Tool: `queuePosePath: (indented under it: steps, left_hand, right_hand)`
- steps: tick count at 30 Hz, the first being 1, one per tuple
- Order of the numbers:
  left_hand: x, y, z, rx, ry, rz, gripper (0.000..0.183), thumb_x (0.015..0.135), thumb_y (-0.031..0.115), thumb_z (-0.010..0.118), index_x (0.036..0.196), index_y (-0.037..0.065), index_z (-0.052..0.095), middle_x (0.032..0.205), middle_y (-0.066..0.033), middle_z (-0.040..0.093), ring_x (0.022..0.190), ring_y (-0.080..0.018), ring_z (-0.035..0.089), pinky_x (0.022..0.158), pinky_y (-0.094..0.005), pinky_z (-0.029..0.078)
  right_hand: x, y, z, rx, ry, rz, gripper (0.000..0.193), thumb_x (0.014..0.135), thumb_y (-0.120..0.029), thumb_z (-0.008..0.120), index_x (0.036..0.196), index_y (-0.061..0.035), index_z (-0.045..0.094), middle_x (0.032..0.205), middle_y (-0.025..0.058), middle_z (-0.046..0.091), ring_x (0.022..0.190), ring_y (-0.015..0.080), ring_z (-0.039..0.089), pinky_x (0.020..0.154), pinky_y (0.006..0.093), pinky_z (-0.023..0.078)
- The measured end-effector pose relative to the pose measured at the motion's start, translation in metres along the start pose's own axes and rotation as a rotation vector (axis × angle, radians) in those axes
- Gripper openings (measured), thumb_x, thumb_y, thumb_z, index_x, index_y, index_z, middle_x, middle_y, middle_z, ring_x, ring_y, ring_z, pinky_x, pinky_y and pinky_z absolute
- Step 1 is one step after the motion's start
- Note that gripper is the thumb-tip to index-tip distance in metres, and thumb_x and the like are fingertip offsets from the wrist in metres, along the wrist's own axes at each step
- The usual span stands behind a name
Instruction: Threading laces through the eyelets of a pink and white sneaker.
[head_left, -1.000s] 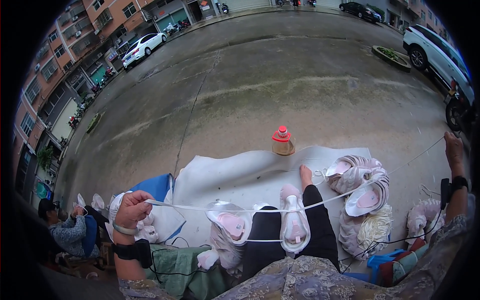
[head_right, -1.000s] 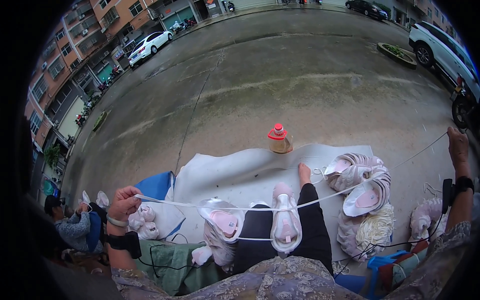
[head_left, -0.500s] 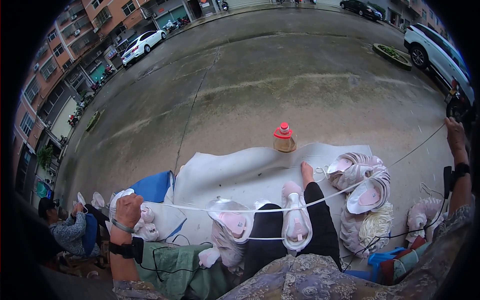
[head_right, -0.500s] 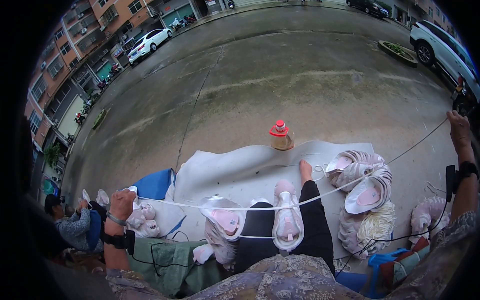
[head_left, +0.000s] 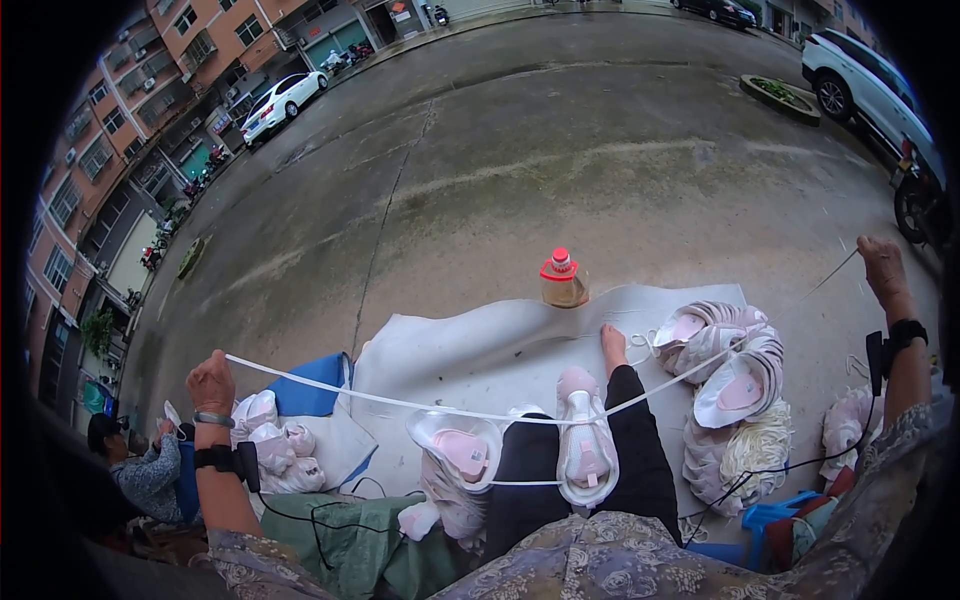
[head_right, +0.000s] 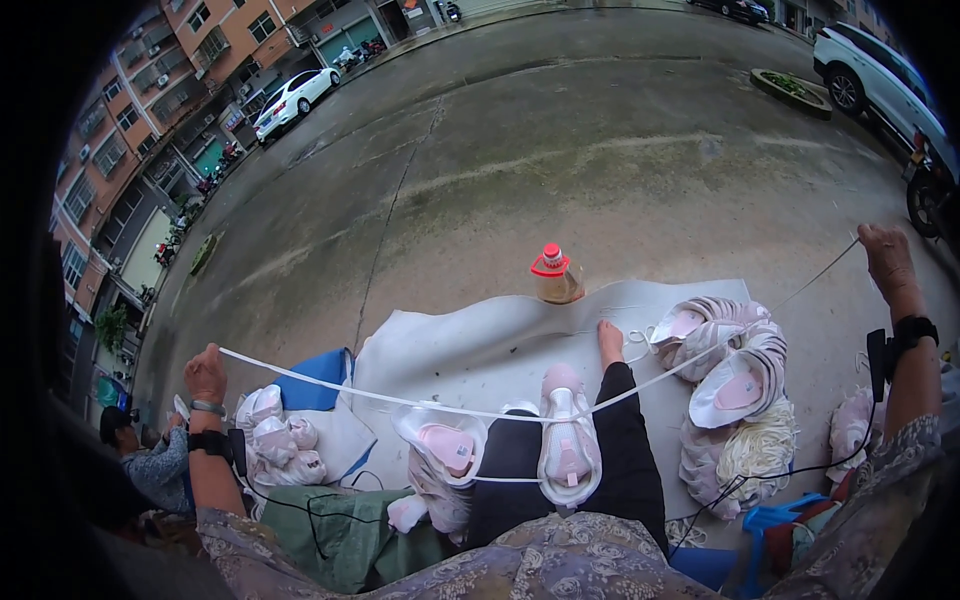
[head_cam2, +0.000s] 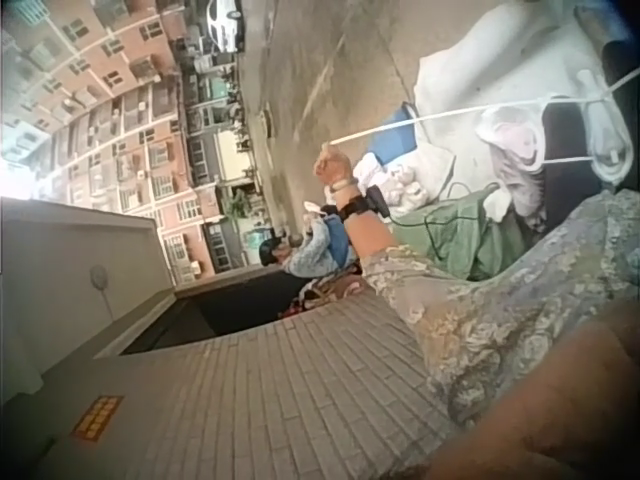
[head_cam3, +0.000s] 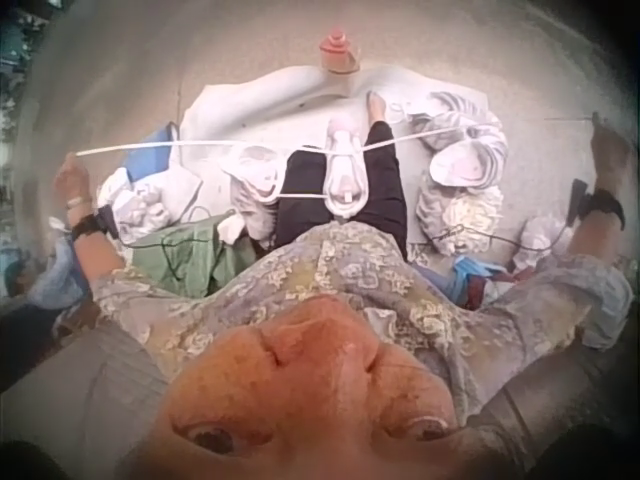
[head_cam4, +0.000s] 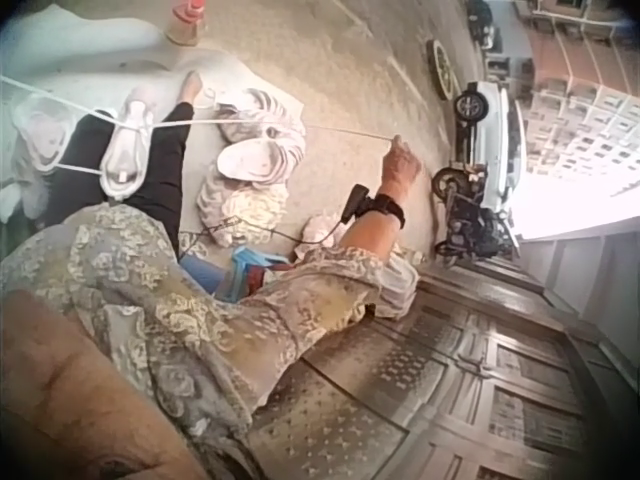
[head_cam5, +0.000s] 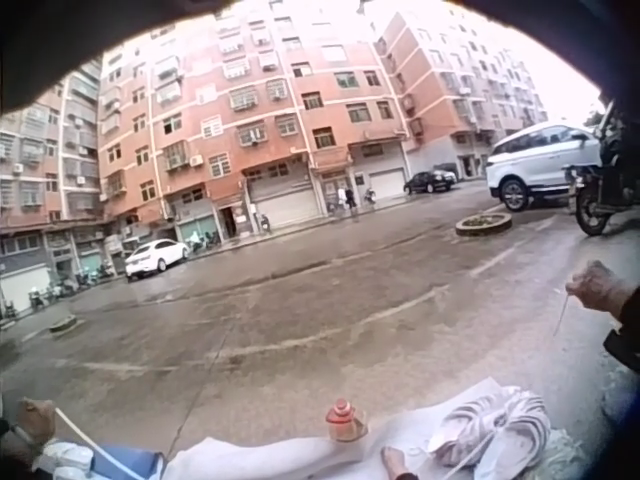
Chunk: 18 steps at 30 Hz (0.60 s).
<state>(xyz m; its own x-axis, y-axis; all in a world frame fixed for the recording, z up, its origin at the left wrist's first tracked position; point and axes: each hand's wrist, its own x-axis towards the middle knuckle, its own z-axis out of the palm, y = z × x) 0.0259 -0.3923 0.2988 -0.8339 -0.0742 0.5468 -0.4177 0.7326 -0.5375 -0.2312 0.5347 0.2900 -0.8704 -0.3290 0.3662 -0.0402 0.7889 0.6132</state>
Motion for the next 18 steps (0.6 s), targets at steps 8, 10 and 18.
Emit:
queuePosePath:
  steps: [8,10,18]
  left_hand:
    - [0.095,0.052,-0.047,-0.434,0.448,-0.258,0.011,0.084,0.019,0.052,0.085,0.011,0.059,0.068,-0.0160,0.058,0.063,-0.0342,0.058,0.050,-0.0391,0.044]
    - [0.138,0.098,-0.083,-0.607,0.679,-0.122,0.010,0.083,0.017,0.056,0.090,0.014,0.062,0.066,-0.0137,0.059,0.059,-0.0307,0.058,0.048,-0.0340,0.044]
    - [0.231,0.209,-0.217,-0.754,1.093,0.219,0.012,0.082,0.017,0.058,0.092,0.012,0.063,0.074,-0.0129,0.063,0.067,-0.0248,0.064,0.056,-0.0291,0.050]
  right_hand:
    - [0.079,-0.060,-0.075,0.220,0.416,-0.058,0.022,0.074,0.005,0.049,0.093,-0.0068,0.051,0.083,0.0098,0.057,0.071,0.0286,0.058,0.060,0.0354,0.046]
    - [0.109,-0.080,-0.114,0.321,0.670,-0.056,0.020,0.079,-0.001,0.051,0.097,-0.0072,0.053,0.088,0.0091,0.060,0.072,0.0281,0.060,0.059,0.0340,0.049]
    - [0.194,-0.189,-0.260,0.603,1.199,-0.245,0.018,0.082,-0.006,0.053,0.099,-0.0085,0.059,0.092,0.0063,0.063,0.076,0.0263,0.063,0.062,0.0318,0.052]
